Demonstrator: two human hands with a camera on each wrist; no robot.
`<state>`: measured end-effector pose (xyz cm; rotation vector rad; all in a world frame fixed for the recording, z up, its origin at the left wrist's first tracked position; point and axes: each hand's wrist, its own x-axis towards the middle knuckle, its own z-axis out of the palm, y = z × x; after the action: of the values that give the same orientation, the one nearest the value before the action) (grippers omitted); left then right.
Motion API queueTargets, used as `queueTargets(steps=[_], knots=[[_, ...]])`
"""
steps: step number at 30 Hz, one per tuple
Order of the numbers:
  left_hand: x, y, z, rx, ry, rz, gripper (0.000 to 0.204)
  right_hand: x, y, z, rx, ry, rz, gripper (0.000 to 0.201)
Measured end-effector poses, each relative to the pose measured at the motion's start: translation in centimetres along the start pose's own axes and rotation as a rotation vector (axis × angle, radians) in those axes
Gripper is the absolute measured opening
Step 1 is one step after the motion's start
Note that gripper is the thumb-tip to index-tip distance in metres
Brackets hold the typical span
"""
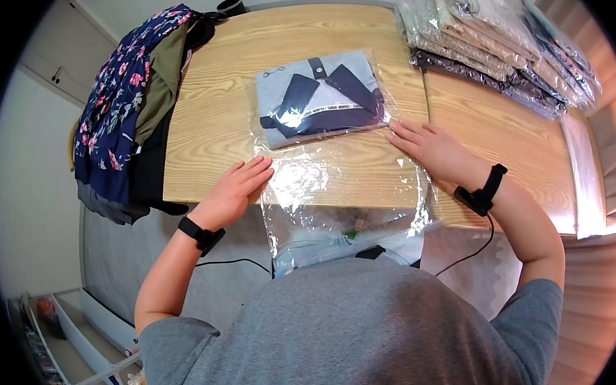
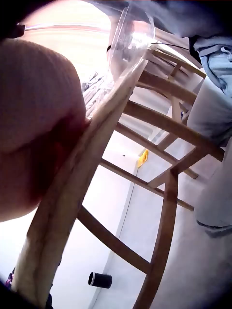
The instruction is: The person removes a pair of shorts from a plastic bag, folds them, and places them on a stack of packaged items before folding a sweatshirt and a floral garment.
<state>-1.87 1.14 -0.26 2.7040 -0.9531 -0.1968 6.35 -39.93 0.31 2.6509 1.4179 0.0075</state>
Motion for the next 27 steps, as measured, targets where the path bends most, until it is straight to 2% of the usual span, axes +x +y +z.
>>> queueTargets(steps=[3, 7, 9, 10, 11, 14, 16, 18, 19, 21, 22, 23, 25, 26, 27], knots=[[-0.5, 0.4, -0.7, -0.081, 0.002, 0.017, 0.058, -1.3, -1.3, -1.4, 0.148, -0.101, 0.066, 0.071], [-1.1, 1.1, -0.1, -0.054, 0.056, 0.015, 0.056, -2.4, -2.6, -0.9, 0.237, -0.078, 0.116, 0.062], [-1.0, 0.8, 0.9, 0.009, 0.123, -0.005, 0.058, -2.6, -3.4, -0.9, 0.427, -0.005, 0.164, 0.057], [-0.9, 0.7, 1.4, 0.03, 0.213, 0.012, 0.052, -2.7, -3.9, -0.9, 0.43, -0.011, 0.167, 0.057], [-0.8, 0.6, 1.9, 0.026, 0.21, 0.015, 0.052, -2.7, -4.2, -0.9, 0.439, 0.028, 0.17, 0.052], [-0.3, 0.4, 1.9, -0.012, 0.361, 0.07, 0.027, -2.5, -4.2, -0.4, 0.412, 0.091, 0.164, 0.044], [-0.3, -0.4, 1.7, -0.1, 0.332, 0.07, 0.027, -2.3, -3.8, 0.0, 0.384, 0.111, 0.15, 0.04], [-0.3, -1.9, 1.8, -0.186, 0.302, 0.07, 0.026, -2.0, -3.1, -0.1, 0.512, 0.088, 0.226, 0.029], [-0.4, -2.8, 2.2, -0.295, 0.328, 0.039, 0.023, -1.8, -2.6, -0.2, 0.509, 0.092, 0.225, 0.029], [-0.4, -2.3, 1.2, -0.401, 0.358, 0.006, 0.022, -1.7, -1.3, -0.1, 0.871, 0.123, 0.233, 0.024], [-0.5, -2.1, 0.6, -0.507, 0.286, -0.108, 0.026, -1.5, -1.0, 0.6, 0.991, 0.145, 0.208, 0.027], [-0.3, -1.3, -0.3, -0.611, 0.211, -0.222, 0.031, -1.3, -1.1, -0.1, 0.991, 0.149, 0.205, 0.027], [0.2, -1.0, -0.9, -0.67, 0.232, -0.28, 0.038, -0.8, -1.0, -1.5, 1.284, -0.018, 0.494, 0.029], [0.4, -1.2, -1.1, -0.728, 0.235, -0.327, 0.04, -0.4, -0.9, -1.6, 1.281, -0.014, 0.49, 0.029], [0.6, -1.4, -1.1, -0.789, 0.24, -0.373, 0.044, 0.0, -0.7, -1.5, 1.175, 0.11, 0.406, 0.032]])
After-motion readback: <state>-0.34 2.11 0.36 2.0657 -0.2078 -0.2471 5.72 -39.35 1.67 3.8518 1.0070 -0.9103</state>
